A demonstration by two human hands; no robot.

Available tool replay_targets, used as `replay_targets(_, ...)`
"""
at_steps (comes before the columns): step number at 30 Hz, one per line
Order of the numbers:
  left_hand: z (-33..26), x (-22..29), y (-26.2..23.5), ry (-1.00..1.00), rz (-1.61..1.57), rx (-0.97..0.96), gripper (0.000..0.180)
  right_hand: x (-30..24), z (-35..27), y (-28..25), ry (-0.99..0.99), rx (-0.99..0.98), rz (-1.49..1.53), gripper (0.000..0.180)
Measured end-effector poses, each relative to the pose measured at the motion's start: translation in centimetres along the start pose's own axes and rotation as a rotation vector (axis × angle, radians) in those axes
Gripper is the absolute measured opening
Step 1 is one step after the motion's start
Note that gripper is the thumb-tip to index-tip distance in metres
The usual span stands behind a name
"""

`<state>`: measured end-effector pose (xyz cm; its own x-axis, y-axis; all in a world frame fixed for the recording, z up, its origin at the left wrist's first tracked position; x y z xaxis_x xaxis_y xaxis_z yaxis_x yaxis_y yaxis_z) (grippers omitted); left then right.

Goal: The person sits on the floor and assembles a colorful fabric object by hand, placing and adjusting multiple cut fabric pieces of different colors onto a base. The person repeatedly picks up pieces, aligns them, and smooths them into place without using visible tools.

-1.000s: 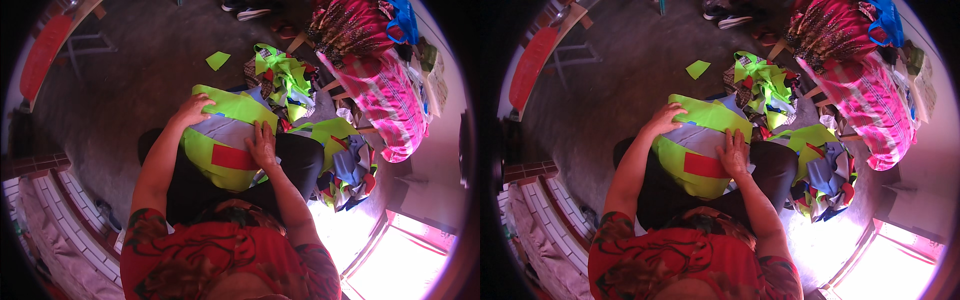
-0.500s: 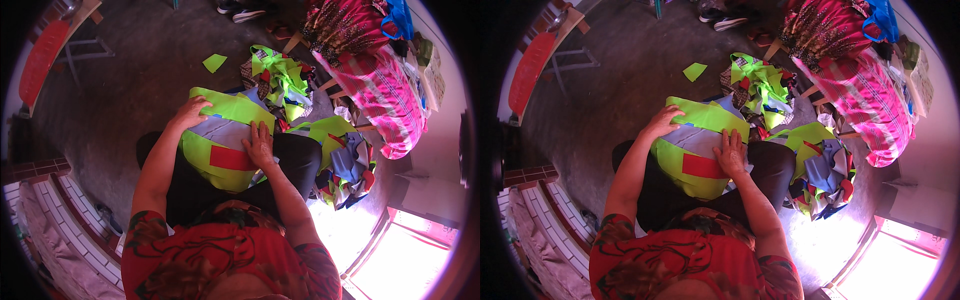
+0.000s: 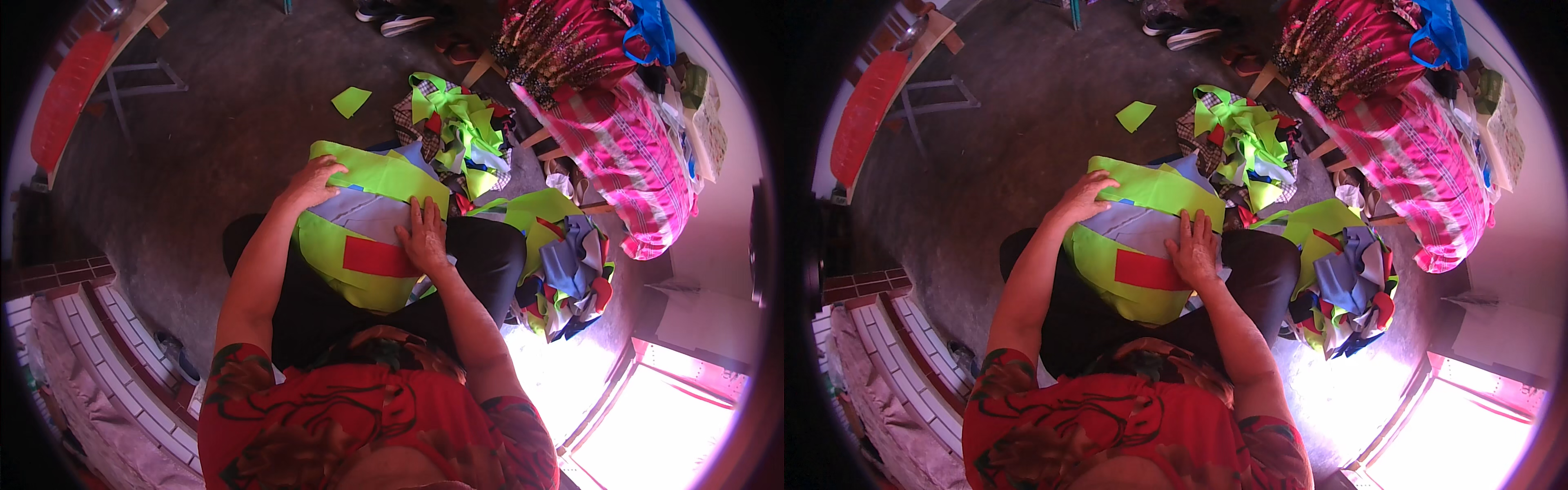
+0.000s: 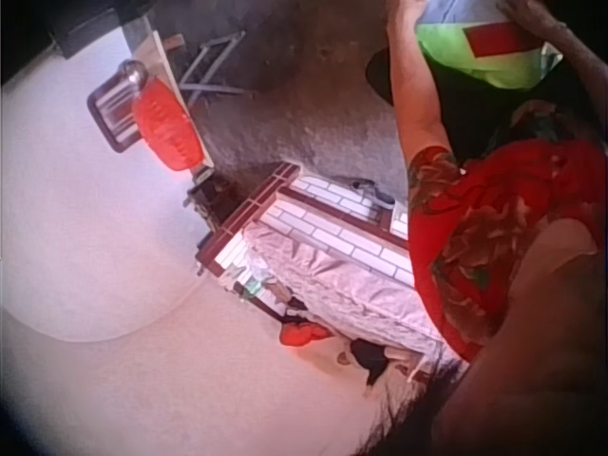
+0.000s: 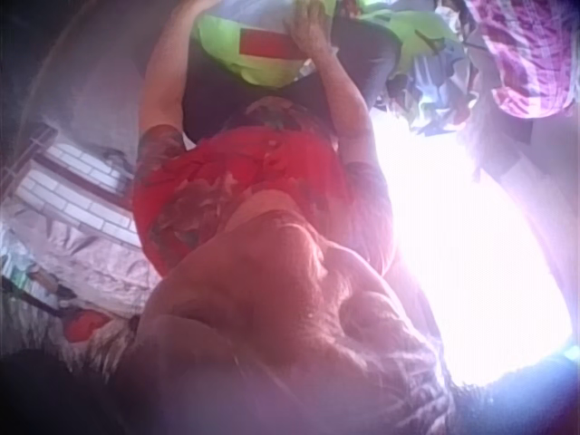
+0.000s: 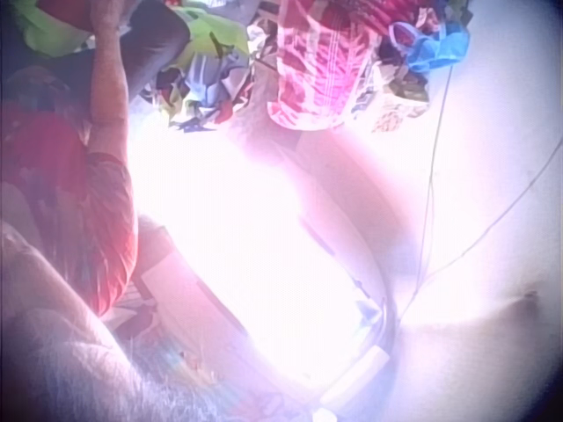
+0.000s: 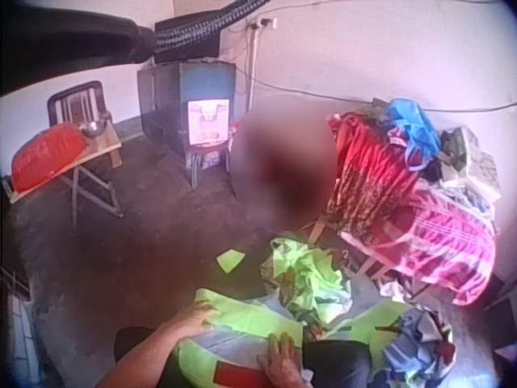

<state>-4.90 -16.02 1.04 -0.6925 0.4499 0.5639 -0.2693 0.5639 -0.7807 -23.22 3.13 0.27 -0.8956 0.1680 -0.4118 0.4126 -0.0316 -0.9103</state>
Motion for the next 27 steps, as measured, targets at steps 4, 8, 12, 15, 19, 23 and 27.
replay_targets(4,0.05,0.07,0.04,0.007,0.006,0.002,0.048,-0.01,0.05,-0.08,-0.003,0.008,0.002,0.071)
replay_targets(8,0.03,0.11,0.04,0.001,0.002,-0.009,0.049,-0.06,0.07,-0.11,0.006,-0.003,-0.013,0.071)
replay_targets(12,-0.01,0.15,-0.02,-0.003,0.015,-0.003,0.048,-0.07,0.13,-0.15,0.010,-0.003,-0.022,0.071)
replay_targets(15,-0.07,0.07,-0.02,0.008,0.024,0.015,0.047,-0.12,0.13,-0.13,0.002,0.002,-0.029,0.071)
replay_targets(19,-0.12,0.25,-0.17,0.007,0.012,0.008,0.047,-0.06,0.12,-0.03,-0.002,0.001,-0.037,0.071)
replay_targets(23,-0.20,0.52,-0.30,-0.016,0.007,-0.021,0.048,0.02,0.15,0.04,0.008,-0.001,-0.032,0.071)
replay_targets(27,-0.16,0.40,-0.32,0.001,-0.001,-0.020,0.048,0.06,0.16,0.17,0.003,0.007,-0.035,0.071)
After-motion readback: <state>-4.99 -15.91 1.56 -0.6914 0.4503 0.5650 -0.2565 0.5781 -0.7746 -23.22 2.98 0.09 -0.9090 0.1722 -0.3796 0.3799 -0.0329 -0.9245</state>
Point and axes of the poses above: each hand's wrist, its own z-axis towards the middle knuckle, its own y-axis out of the palm, x = y × z, the point moved 6 cm from there along z, towards the middle knuckle, and after that the axes turned 6 degrees about -y, right-handed, at the moved point
